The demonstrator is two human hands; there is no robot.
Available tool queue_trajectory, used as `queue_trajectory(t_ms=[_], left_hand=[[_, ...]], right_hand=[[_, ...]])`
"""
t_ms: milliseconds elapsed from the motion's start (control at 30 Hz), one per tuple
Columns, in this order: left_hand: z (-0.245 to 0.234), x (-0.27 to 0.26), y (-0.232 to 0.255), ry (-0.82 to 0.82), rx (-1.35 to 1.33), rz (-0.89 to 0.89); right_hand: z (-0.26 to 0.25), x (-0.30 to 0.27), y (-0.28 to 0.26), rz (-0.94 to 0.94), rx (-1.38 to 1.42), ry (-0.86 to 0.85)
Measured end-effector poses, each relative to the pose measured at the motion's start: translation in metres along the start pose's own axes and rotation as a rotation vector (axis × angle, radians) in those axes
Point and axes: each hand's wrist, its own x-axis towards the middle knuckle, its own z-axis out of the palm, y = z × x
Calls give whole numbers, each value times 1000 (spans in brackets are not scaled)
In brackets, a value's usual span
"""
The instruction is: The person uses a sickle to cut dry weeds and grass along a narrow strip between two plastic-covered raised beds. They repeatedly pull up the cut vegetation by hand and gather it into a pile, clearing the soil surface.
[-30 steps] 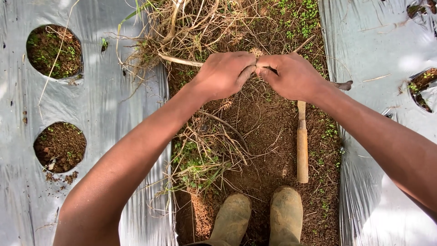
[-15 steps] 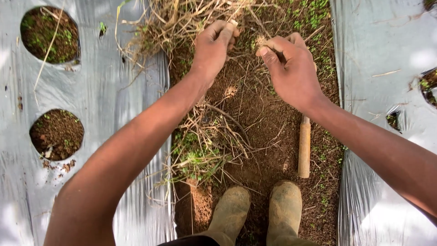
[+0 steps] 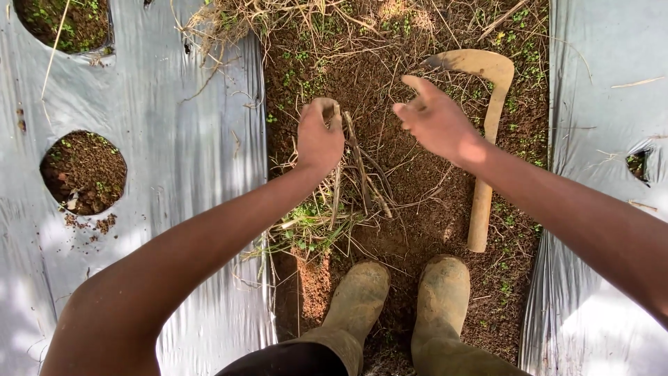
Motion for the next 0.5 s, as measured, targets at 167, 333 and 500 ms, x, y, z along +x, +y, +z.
queue_trajectory(t_ms=[167,333,500], left_hand=[[-3,-14,11,-3,265,133],[-4,-24,28,-309,587,691],[40,-9,-23,-822,1196,819]], right_hand=[[-18,-9,37,135,-172,-35],[-29,-20,75,223,-300,-111],[-35,-25,141,407,-636,-51]])
